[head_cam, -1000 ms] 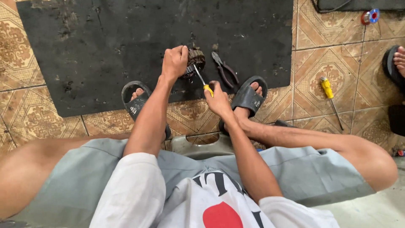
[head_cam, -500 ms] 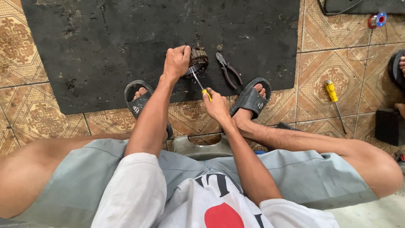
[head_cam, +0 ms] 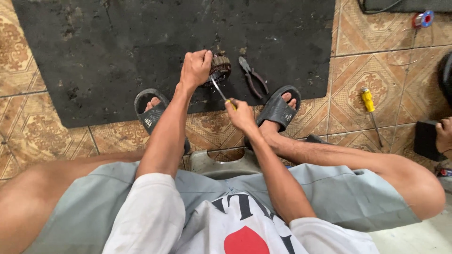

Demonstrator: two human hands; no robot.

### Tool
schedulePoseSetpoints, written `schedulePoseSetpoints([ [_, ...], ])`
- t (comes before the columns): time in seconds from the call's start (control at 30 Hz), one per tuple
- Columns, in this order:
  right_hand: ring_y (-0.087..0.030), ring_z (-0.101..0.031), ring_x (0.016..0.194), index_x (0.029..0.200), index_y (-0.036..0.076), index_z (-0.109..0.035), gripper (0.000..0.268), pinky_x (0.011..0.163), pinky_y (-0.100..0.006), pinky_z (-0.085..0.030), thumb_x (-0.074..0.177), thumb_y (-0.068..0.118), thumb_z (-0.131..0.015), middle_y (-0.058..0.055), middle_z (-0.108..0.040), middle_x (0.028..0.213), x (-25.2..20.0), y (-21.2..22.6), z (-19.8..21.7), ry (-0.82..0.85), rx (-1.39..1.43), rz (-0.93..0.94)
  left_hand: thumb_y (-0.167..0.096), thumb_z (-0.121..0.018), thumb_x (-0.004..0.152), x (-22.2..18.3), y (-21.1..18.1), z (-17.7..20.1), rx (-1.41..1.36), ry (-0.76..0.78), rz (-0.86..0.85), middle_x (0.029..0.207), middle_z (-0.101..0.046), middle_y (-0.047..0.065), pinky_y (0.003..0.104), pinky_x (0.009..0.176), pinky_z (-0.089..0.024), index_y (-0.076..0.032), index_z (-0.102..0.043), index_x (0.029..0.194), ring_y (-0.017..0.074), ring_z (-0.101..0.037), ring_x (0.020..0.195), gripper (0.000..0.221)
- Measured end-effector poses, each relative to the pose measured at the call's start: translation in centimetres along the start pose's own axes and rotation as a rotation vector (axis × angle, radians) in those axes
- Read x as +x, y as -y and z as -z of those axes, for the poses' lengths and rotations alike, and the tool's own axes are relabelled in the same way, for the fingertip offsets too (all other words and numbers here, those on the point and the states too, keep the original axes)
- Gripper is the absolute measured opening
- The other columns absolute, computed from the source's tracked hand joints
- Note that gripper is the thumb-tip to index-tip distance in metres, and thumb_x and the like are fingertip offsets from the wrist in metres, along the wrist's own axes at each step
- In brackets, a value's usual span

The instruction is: The person is using a screwdriver and pliers to pry and remove copper wires from an electric motor stator.

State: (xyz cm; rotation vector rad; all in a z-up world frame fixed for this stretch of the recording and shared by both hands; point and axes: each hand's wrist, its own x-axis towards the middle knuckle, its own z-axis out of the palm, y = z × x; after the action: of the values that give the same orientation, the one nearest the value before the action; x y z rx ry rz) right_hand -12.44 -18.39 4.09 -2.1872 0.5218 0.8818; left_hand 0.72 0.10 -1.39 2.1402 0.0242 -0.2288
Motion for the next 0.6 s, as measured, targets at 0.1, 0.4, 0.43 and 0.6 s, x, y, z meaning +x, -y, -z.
schedulePoseSetpoints([
  [0.1, -0.042, -0.068, 0.116, 0.137, 0.019, -0.069, 0.052, 0.097, -0.054, -0.055, 0.097, 0.048, -0.053, -0.025, -0.075, 0.113, -2.0, 2.4, 0.5, 0.008, -0.046, -0.036, -0.035, -0.053, 0.098, -0.2, -0.9, 0.7, 0.024, 0.003, 0.008, 0.06, -0.058, 0.025, 0.05, 0.054, -0.045, -0.005, -0.064, 0.067, 0.0422, -0.061, 0.057, 0.044],
  [0.4, -0.037, -0.075, 0.091, 0.13, 0.019, -0.073, 0.048, 0.081, -0.05, -0.059, 0.093, 0.047, -0.059, -0.021, -0.077, 0.094, -0.8, 3.6, 2.3, 0.024, 0.003, -0.043, -0.039, -0.053, 0.097, -0.6, -3.1, 1.3, 0.1, -0.013, 0.004, 0.063, -0.062, 0.025, 0.054, 0.056, -0.049, -0.006, -0.067, 0.07, 0.0481, -0.067, 0.065, 0.045],
  [0.43, -0.033, -0.077, 0.074, 0.128, 0.017, -0.074, 0.047, 0.073, -0.048, -0.061, 0.091, 0.044, -0.062, -0.018, -0.077, 0.084, -2.4, 5.4, 4.0, 0.019, 0.032, -0.041, -0.039, -0.052, 0.097, -0.5, -3.5, 1.2, 0.106, -0.019, 0.008, 0.062, -0.063, 0.025, 0.055, 0.057, -0.05, -0.006, -0.068, 0.071, 0.049, -0.067, 0.066, 0.045],
  [0.6, -0.044, -0.073, 0.104, 0.135, 0.011, -0.069, 0.048, 0.089, -0.054, -0.059, 0.098, 0.037, -0.052, -0.027, -0.075, 0.108, -2.3, 4.4, -0.2, 0.001, -0.129, -0.008, -0.037, -0.047, 0.1, -2.3, -3.3, 1.0, 0.116, 0.029, 0.041, 0.06, -0.062, 0.02, 0.048, 0.059, -0.053, -0.01, -0.065, 0.069, 0.0393, -0.065, 0.062, 0.045],
])
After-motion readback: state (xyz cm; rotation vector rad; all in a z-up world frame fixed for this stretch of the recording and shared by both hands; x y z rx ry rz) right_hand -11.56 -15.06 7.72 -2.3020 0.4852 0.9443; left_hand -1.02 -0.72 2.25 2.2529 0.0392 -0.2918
